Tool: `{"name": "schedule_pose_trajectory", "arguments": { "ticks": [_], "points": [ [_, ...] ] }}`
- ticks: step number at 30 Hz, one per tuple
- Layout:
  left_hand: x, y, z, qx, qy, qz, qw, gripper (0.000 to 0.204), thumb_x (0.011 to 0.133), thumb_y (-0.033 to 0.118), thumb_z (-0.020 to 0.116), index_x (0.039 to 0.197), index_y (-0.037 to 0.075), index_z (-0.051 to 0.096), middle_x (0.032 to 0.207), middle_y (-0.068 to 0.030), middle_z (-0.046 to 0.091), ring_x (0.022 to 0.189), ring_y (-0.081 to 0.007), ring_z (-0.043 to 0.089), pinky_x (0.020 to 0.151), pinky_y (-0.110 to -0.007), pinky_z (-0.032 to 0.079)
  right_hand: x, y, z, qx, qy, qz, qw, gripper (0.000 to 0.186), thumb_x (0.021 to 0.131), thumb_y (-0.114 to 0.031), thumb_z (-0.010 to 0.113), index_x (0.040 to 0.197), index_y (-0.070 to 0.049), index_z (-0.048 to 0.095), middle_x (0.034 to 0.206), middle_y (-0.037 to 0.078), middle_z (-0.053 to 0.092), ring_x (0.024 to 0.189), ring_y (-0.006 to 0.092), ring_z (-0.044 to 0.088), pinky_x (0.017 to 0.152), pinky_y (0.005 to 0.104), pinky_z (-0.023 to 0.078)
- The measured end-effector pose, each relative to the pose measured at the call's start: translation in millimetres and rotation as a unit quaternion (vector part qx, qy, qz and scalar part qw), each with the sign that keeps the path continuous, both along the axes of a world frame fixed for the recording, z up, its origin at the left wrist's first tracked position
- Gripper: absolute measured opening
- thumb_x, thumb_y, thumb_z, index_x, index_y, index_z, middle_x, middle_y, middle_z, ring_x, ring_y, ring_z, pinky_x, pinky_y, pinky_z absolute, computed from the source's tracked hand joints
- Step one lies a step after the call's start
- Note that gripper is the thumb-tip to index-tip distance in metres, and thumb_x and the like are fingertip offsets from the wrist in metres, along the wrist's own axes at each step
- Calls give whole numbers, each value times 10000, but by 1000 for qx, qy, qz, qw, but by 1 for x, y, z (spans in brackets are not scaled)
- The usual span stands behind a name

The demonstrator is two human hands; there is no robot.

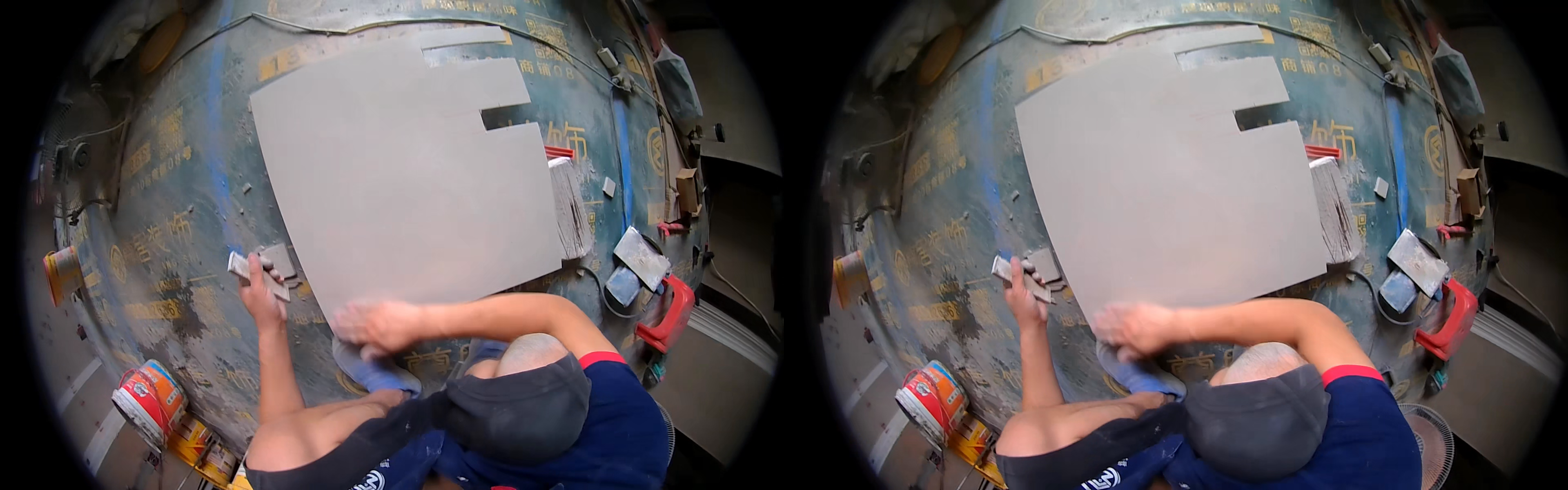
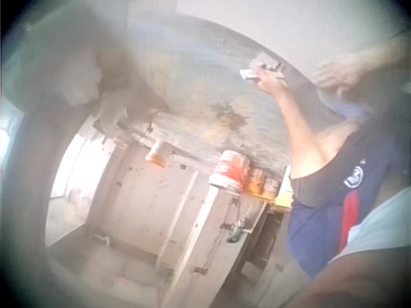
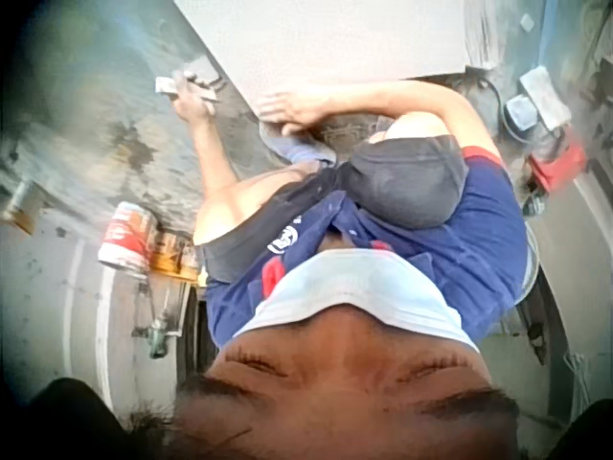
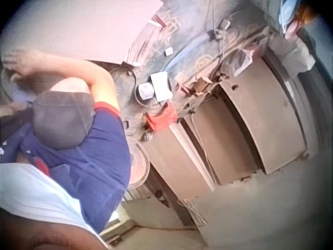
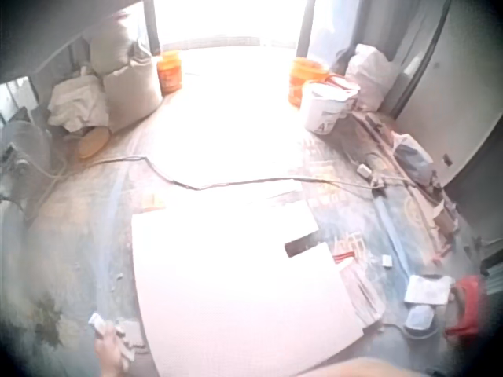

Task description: The person cuts a tile using a circular saw, wipes the tile surface, and uses a suction cup tool to position and install the tile onto a wall.

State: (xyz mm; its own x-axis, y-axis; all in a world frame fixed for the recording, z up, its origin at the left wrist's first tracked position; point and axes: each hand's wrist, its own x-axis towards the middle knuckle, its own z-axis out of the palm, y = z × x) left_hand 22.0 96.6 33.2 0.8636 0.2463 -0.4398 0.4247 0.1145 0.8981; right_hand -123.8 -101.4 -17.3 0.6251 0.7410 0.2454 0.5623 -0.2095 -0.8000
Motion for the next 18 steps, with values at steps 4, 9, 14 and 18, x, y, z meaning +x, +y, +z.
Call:
{"name": "schedule_pose_trajectory", "arguments": {
  "ticks": [4, 9, 14, 18],
  "points": [
    [-2, 12, 0, -6, -19, 20, 1000, 216, 965, 272, 599, 894, 78, 535, 742, -13, 545, 596, -102, 515, 524, -265, 432, -20, -34, 6, -56, 12, -26, 998, 656, 926, -474, 491, 1402, -26, 431, 1529, 146, 317, 1447, 303, 227, 1186, 470, 166],
    [-19, 34, -5, -21, 13, 38, 999, 241, 971, 289, 589, 870, 74, 548, 767, -14, 557, 612, -108, 512, 539, -270, 426, 68, -185, -11, -360, -5, -351, 864, 686, 959, -379, 488, 1494, -22, 249, 1564, 211, 189, 1461, 344, 152, 1186, 495, 105],
    [-27, 61, -6, -1, 1, 35, 999, 230, 975, 292, 581, 894, 78, 563, 749, -11, 557, 609, -108, 521, 550, -272, 441, 16, -344, 6, -457, -21, -665, 590, 764, 996, -447, 399, 1477, 93, 152, 1555, 284, 116, 1458, 399, 90, 1186, 485, 62],
    [-28, 63, -6, 15, 38, 37, 999, 219, 976, 289, 579, 894, 86, 557, 748, -8, 566, 604, -110, 525, 544, -273, 442, 28, -253, -6, -384, 8, -633, 672, 800, 978, -475, 421, 1479, 90, 153, 1555, 284, 109, 1457, 399, 93, 1185, 483, 41]
  ]
}}
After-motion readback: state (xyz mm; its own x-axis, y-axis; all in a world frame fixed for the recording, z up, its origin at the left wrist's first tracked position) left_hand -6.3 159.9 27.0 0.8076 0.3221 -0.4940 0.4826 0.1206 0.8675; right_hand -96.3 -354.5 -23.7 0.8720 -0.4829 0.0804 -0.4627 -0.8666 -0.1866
